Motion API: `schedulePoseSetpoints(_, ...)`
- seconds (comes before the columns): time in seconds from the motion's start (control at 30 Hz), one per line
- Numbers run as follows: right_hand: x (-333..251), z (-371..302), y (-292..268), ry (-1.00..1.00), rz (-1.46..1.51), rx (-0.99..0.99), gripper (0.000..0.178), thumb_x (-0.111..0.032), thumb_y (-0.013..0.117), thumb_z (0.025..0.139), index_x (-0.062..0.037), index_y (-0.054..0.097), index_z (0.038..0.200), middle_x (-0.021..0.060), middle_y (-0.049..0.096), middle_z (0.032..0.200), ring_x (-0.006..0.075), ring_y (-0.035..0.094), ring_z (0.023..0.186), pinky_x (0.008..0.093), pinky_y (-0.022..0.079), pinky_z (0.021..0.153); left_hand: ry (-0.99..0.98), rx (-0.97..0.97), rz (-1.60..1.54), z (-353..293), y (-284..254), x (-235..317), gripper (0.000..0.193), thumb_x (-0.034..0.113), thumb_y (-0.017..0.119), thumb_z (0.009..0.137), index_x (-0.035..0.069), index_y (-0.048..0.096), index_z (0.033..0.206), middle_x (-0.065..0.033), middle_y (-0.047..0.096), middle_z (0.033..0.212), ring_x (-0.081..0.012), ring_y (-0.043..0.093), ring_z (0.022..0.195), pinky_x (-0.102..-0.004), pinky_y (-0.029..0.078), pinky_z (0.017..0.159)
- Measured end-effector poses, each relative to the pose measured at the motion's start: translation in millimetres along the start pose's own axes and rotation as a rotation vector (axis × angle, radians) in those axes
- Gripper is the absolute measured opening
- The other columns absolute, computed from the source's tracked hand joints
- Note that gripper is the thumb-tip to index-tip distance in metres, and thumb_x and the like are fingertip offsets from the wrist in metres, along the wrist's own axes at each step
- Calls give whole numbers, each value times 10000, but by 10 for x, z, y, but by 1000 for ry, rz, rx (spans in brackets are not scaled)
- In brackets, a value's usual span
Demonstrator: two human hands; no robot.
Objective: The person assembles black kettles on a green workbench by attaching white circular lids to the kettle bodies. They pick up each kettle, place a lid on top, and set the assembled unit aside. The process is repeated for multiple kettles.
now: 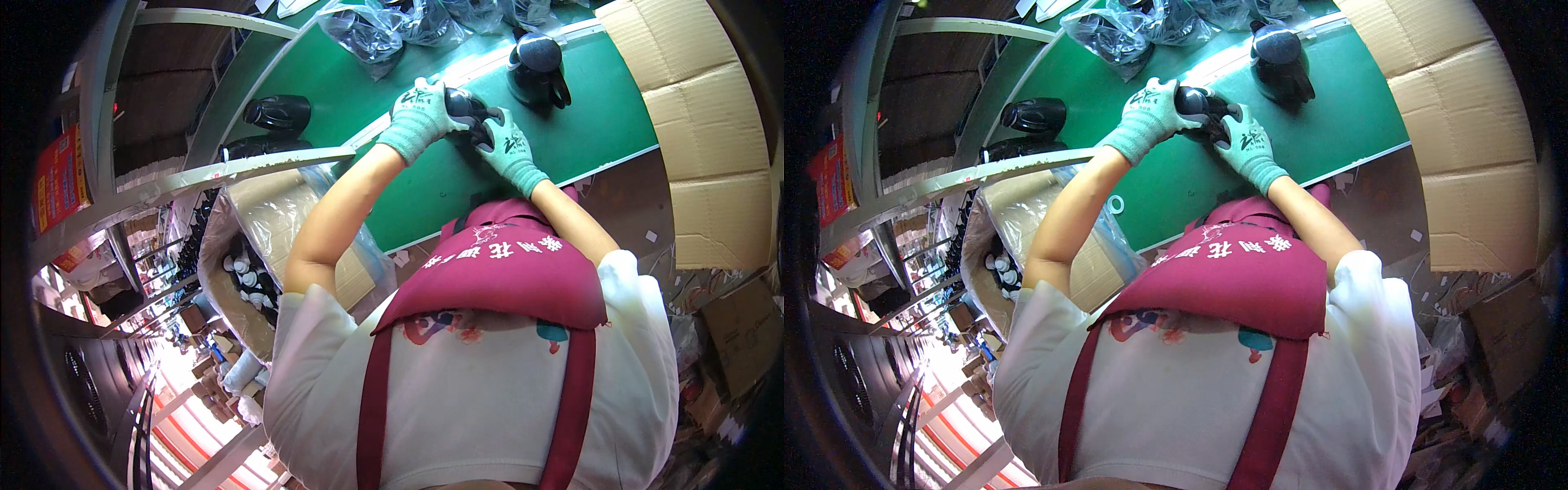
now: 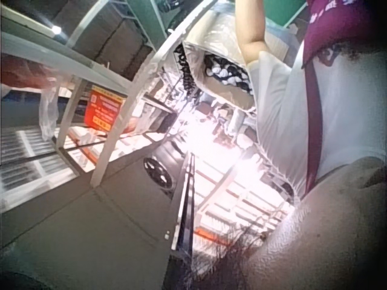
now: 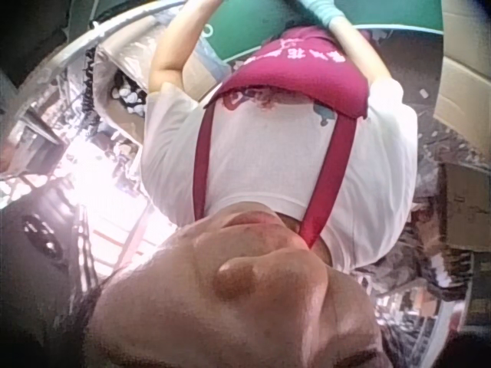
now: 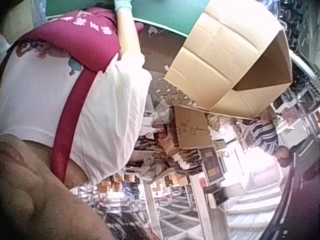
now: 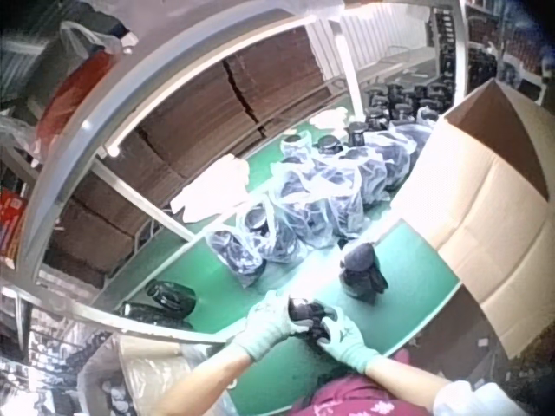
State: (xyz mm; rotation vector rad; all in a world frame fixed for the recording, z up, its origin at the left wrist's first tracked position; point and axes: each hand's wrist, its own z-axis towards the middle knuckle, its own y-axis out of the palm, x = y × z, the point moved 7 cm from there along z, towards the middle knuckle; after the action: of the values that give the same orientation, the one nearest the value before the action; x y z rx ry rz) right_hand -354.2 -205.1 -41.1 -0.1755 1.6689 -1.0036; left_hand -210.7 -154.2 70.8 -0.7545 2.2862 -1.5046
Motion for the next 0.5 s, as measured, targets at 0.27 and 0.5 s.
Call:
schedulePoseSetpoints(0.27, 31, -19, 43, 0, -11, -30, 455, -262, 784, 739, -108, 593, 1122, 149, 452, 1353, 376, 570, 1126, 483, 483, 954, 27, -14, 30, 33, 25, 95, 947, 575, 869, 584, 46, 532, 1294, -199, 570, 1195, -356, 639, 1084, -434, 530, 921)
schedulePoseSetpoints(0.5, 42, -15, 45, -15, -9, -9, 471, -263, 780, 745, -106, 589, 1146, 154, 441, 1347, 374, 565, 1131, 480, 480, 956, 236, -13, 112, -20, -31, 240, 926, 336, 904, 600, 173, 457, 1395, -184, 487, 1307, -387, 574, 1166, -459, 498, 966)
